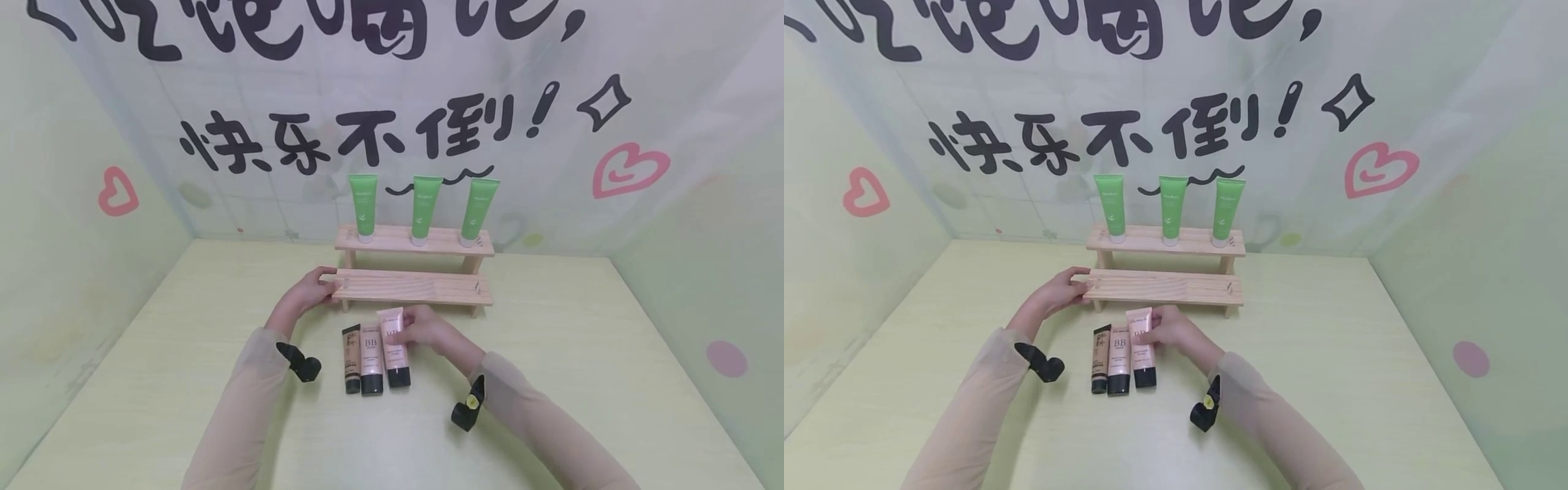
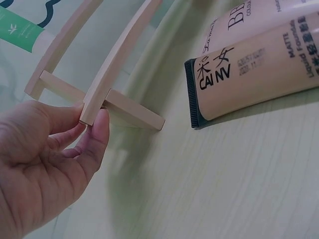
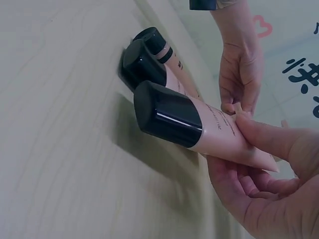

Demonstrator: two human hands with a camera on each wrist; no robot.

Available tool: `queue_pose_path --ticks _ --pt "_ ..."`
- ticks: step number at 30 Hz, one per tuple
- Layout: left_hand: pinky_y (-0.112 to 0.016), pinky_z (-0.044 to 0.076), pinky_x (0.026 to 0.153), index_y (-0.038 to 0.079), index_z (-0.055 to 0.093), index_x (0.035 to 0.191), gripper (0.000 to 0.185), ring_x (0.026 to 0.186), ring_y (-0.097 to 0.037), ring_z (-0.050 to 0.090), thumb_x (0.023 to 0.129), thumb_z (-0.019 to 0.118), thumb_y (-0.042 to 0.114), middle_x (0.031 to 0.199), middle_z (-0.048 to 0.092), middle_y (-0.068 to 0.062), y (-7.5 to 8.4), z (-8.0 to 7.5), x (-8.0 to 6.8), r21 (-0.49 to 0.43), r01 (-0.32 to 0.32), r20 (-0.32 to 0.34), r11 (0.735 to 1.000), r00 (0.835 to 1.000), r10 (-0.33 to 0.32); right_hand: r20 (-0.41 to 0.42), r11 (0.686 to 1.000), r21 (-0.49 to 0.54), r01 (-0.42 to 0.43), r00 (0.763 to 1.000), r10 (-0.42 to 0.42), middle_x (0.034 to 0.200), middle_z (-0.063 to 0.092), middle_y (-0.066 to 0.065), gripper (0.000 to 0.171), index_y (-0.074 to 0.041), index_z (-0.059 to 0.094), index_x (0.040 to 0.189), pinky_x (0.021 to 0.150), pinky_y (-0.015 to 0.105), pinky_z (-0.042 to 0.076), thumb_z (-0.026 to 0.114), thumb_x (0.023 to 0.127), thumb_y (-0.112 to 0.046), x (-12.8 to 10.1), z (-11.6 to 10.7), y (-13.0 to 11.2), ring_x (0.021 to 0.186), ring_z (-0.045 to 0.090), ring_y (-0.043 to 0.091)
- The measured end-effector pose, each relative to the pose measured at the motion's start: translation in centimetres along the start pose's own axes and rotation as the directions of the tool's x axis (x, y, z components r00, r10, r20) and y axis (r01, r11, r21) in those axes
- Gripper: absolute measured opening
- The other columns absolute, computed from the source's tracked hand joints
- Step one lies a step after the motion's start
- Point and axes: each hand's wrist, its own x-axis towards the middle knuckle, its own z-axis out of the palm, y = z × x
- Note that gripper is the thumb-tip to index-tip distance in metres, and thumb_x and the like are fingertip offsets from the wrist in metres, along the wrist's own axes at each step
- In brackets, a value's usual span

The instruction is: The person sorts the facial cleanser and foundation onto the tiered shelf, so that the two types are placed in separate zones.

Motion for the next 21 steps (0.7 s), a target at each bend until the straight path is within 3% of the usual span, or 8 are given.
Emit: queue_pose_path --ticks 14,21 --pt "-0.031 0.051 0.087 0.008 0.024 0.146 0.05 0.086 -0.013 0.06 0.099 0.043 0.016 0.133 0.048 -0.024 0.2 0.0 -0.1 0.013 0.001 -0.002 1.0 1.0 -0.001 -0.021 0.993 -0.019 0.115 0.993 -0.115 0.096 0.063 0.012 0.028 0.001 0.061 0.097 0.072 0.028 0.055 0.074 0.074 -0.008 0.2 -1.6 -3.3 0.084 0.06 0.02" --pt "-0.028 0.052 0.084 0.008 0.025 0.145 0.05 0.086 -0.013 0.059 0.099 0.043 0.014 0.135 0.047 -0.024 0.1 0.0 0.0 0.008 0.0 -0.004 1.0 1.0 0.0 -0.076 0.989 -0.063 0.13 0.988 -0.135 0.11 0.064 0.013 0.039 -0.002 0.062 0.11 0.089 0.036 0.05 0.075 0.075 -0.012 0.7 -2.2 -4.9 0.101 0.059 0.025"
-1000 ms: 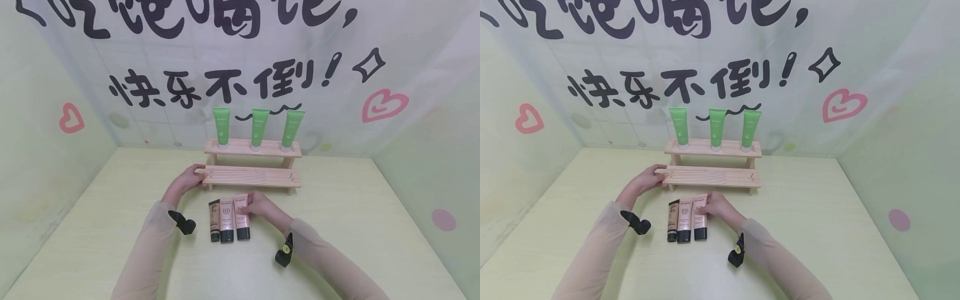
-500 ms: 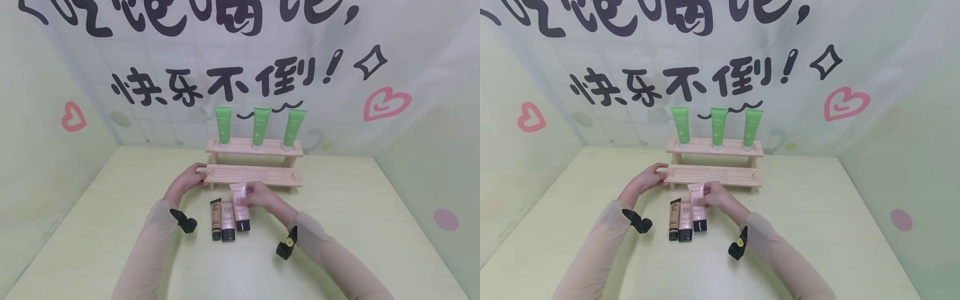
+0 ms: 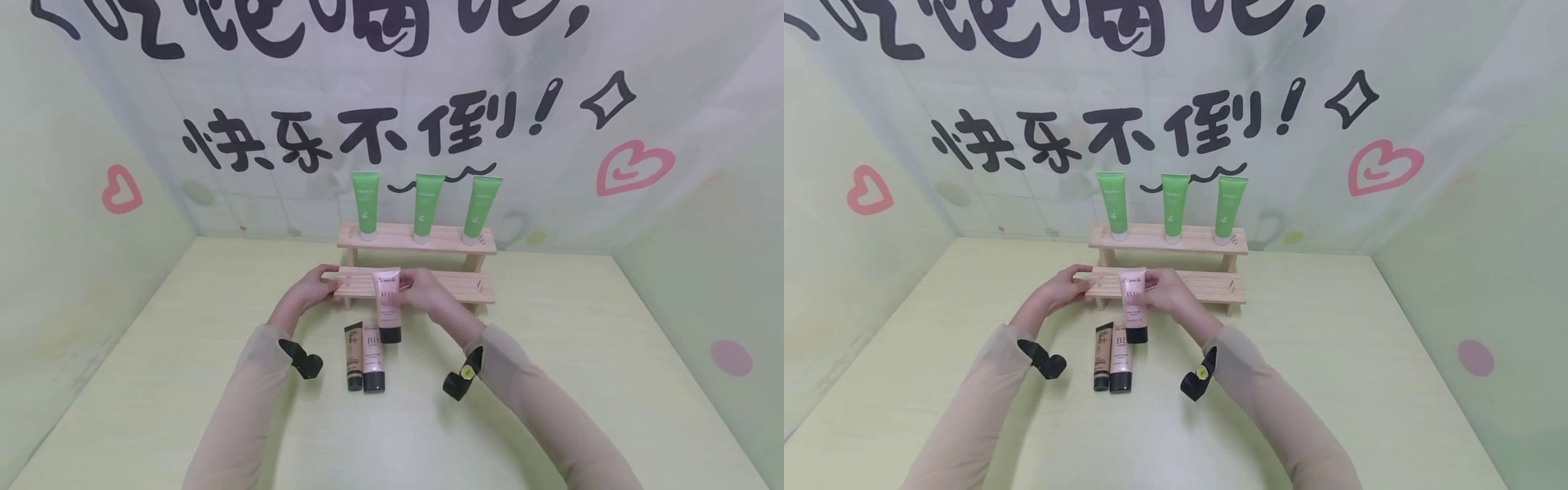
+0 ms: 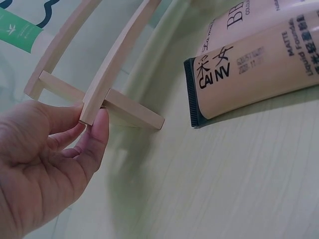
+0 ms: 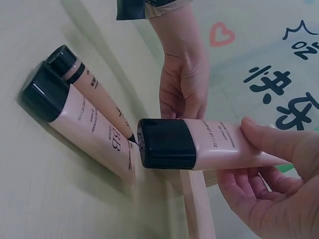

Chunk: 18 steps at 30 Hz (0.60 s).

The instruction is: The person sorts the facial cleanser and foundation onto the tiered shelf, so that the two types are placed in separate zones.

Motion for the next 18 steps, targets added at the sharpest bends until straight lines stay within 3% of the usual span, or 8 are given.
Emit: queue_pose_path --ticks 11,18 --pt "-0.03 0.051 0.086 0.008 0.024 0.146 0.051 0.084 -0.012 0.059 0.099 0.043 0.015 0.136 0.045 -0.025 0.2 0.0 0.0 -0.026 0.013 0.016 1.0 1.0 -0.012 -0.025 0.997 0.068 -0.029 0.999 0.031 0.113 0.063 0.014 0.044 -0.002 0.06 0.116 0.091 0.036 0.05 0.074 0.075 -0.006 0.6 -0.2 -1.6 0.103 0.059 0.027" --pt "-0.03 0.051 0.087 0.008 0.024 0.146 0.051 0.082 -0.012 0.058 0.099 0.043 0.015 0.135 0.045 -0.025 0.2 -0.1 0.0 -0.025 0.012 0.015 1.0 1.0 -0.011 -0.057 0.994 0.106 -0.041 0.997 0.048 0.116 0.062 0.015 0.047 -0.001 0.057 0.119 0.099 0.038 0.045 0.072 0.074 -0.002 1.2 -0.3 -2.1 0.108 0.057 0.028"
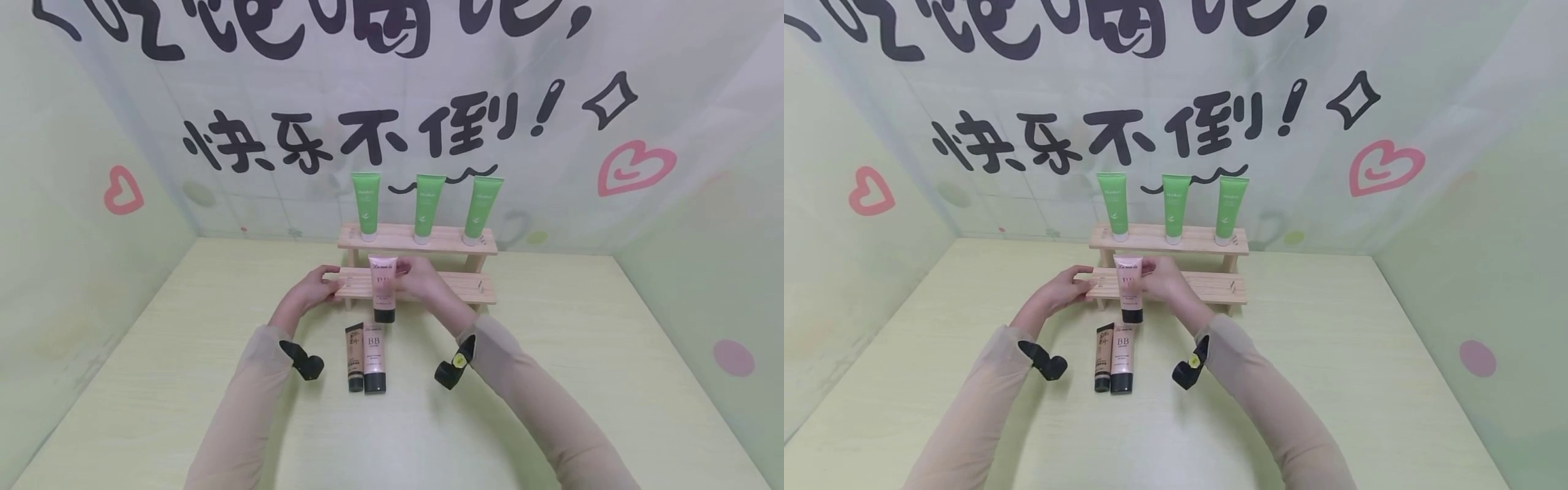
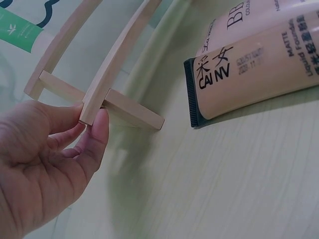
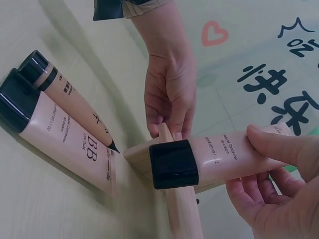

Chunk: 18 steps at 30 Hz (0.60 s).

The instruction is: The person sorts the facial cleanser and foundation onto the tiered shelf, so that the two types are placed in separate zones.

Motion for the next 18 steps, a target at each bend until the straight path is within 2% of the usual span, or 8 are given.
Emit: queue_pose_path --ticks 10,18 --pt "-0.03 0.052 0.085 0.008 0.025 0.145 0.051 0.079 -0.011 0.059 0.099 0.044 0.017 0.132 0.048 -0.024 -0.2 0.1 0.1 0.017 -0.002 -0.007 1.0 1.0 0.003 -0.039 0.995 0.078 0.056 0.998 -0.053 0.112 0.064 0.013 0.04 -0.003 0.061 0.112 0.098 0.036 0.045 0.073 0.074 -0.001 0.9 0.3 -0.8 0.105 0.058 0.025" --pt "-0.032 0.051 0.088 0.007 0.025 0.145 0.05 0.082 -0.012 0.059 0.099 0.045 0.015 0.133 0.047 -0.025 0.2 0.0 -0.1 0.044 -0.004 -0.003 0.999 1.0 0.004 -0.067 0.993 0.086 0.079 0.995 -0.074 0.11 0.064 0.013 0.035 -0.002 0.062 0.109 0.095 0.034 0.048 0.072 0.075 -0.003 2.0 0.5 -1.3 0.104 0.059 0.024"
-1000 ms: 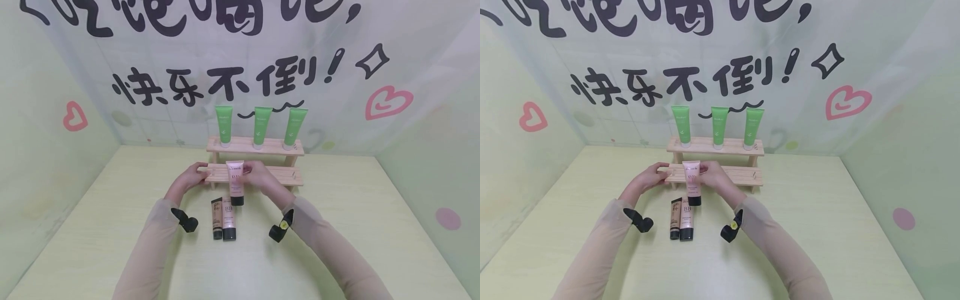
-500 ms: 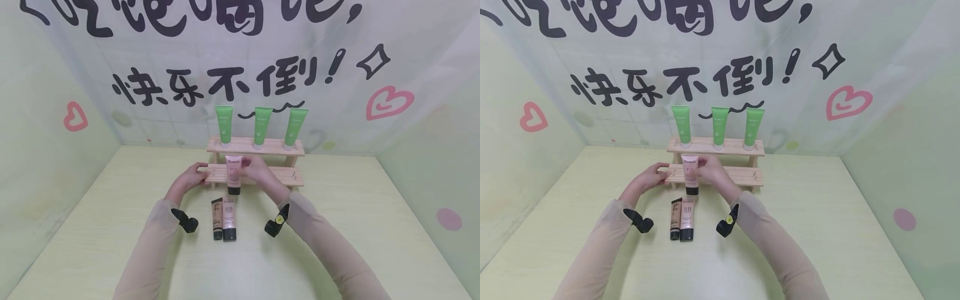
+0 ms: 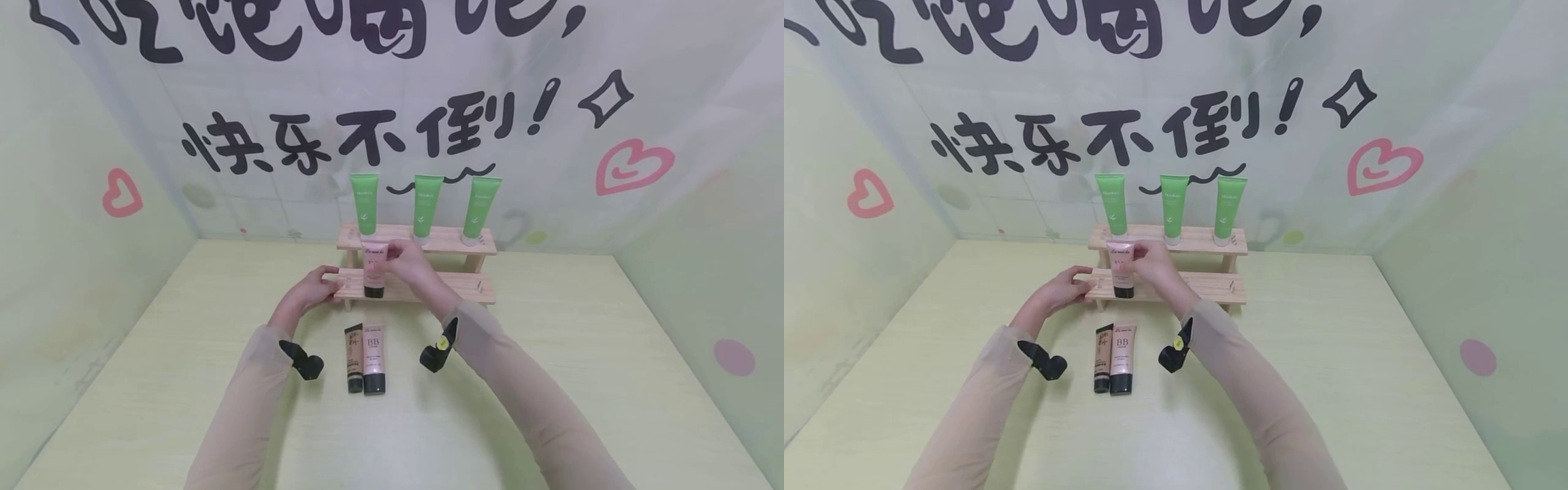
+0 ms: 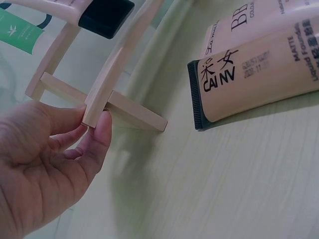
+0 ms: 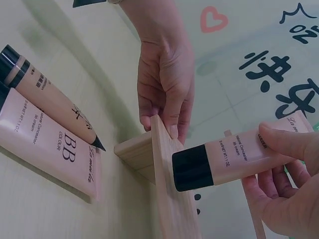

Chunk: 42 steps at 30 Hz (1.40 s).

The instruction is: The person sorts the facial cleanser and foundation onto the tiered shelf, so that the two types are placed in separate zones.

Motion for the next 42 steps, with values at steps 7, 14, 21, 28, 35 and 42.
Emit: queue_pose_path --ticks 7,14,21,28,35,42 --pt "-0.028 0.051 0.083 0.008 0.026 0.145 0.05 0.08 -0.011 0.059 0.099 0.045 0.016 0.134 0.047 -0.024 -0.2 0.0 0.2 0.004 0.014 -0.007 1.0 1.0 -0.014 -0.017 1.0 0.009 0.01 1.0 -0.01 0.113 0.064 0.013 0.042 -0.002 0.061 0.114 0.097 0.034 0.047 0.074 0.074 -0.004 0.9 0.5 -0.3 0.106 0.059 0.025" --pt "-0.027 0.051 0.082 0.008 0.026 0.145 0.05 0.083 -0.012 0.06 0.099 0.044 0.016 0.134 0.047 -0.024 -0.2 0.0 0.1 0.011 0.007 -0.014 1.0 1.0 -0.007 -0.025 1.0 0.003 0.024 0.999 -0.024 0.112 0.065 0.013 0.042 -0.004 0.061 0.114 0.095 0.032 0.048 0.075 0.074 -0.004 1.6 1.0 -0.3 0.104 0.06 0.024" --pt "-0.027 0.05 0.083 0.009 0.027 0.144 0.05 0.081 -0.012 0.059 0.099 0.045 0.017 0.135 0.046 -0.023 -0.3 0.0 0.1 0.019 0.013 -0.02 1.0 1.0 -0.012 -0.01 0.999 -0.013 0.031 0.999 -0.031 0.113 0.064 0.013 0.042 -0.004 0.06 0.115 0.098 0.032 0.047 0.074 0.075 -0.004 2.0 1.2 0.0 0.106 0.059 0.024" --pt "-0.026 0.051 0.08 0.009 0.027 0.144 0.05 0.082 -0.012 0.059 0.099 0.044 0.017 0.133 0.047 -0.023 -0.4 0.0 0.2 0.017 0.01 -0.021 1.0 1.0 -0.009 0.022 0.998 -0.053 0.043 0.999 -0.042 0.114 0.063 0.014 0.041 -0.004 0.059 0.117 0.097 0.032 0.047 0.072 0.078 -0.007 1.9 1.4 0.0 0.107 0.059 0.025" --pt "-0.028 0.051 0.082 0.008 0.027 0.145 0.049 0.085 -0.013 0.059 0.099 0.044 0.017 0.133 0.048 -0.023 -0.1 0.0 0.1 0.022 0.012 -0.022 1.0 1.0 -0.011 0.072 0.998 -0.055 0.031 0.997 -0.027 0.116 0.063 0.01 0.045 -0.008 0.057 0.12 0.099 0.034 0.046 0.073 0.078 -0.012 1.7 1.2 0.3 0.11 0.058 0.023" --pt "-0.027 0.052 0.081 0.007 0.027 0.144 0.049 0.082 -0.012 0.059 0.099 0.044 0.016 0.133 0.048 -0.024 -0.1 0.0 0.0 0.013 0.007 -0.021 1.0 1.0 -0.007 0.097 0.996 -0.068 0.053 0.994 -0.047 0.119 0.061 0.013 0.049 -0.006 0.055 0.122 0.101 0.034 0.044 0.073 0.077 -0.009 1.8 1.2 0.9 0.112 0.057 0.025"
